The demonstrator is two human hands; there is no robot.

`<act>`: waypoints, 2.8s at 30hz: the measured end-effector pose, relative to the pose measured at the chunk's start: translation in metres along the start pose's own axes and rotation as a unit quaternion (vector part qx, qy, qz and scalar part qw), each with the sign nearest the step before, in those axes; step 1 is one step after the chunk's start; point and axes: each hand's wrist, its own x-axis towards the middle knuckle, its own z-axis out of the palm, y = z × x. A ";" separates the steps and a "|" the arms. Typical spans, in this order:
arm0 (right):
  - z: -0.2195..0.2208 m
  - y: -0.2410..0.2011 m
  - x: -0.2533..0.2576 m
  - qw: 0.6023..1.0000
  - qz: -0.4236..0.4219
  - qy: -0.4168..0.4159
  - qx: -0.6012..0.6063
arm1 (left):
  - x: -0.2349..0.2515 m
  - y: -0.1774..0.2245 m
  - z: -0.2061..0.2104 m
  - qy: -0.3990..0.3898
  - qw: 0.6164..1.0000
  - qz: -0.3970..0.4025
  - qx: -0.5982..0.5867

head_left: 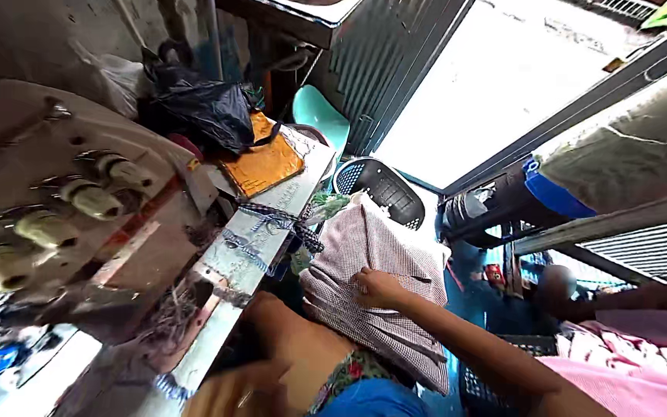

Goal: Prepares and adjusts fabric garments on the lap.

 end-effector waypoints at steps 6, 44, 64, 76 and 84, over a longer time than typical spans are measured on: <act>0.018 0.024 0.013 0.996 0.014 0.053 0.067 | 0.150 0.038 0.110 -0.491 0.853 -0.107 0.138; 0.042 0.015 0.007 0.904 0.013 0.198 0.378 | 0.213 -0.038 0.250 -0.320 0.730 -0.461 -0.390; 0.038 0.021 -0.003 0.951 -0.026 0.189 0.245 | 0.188 -0.066 0.256 -0.435 0.835 -0.300 0.151; 0.021 0.024 0.010 0.891 0.060 0.200 0.404 | 0.193 -0.071 0.275 -0.339 0.808 -0.411 -0.252; 0.008 0.030 -0.003 0.935 0.030 0.137 0.325 | 0.178 -0.091 0.265 -0.443 0.816 -0.372 -0.009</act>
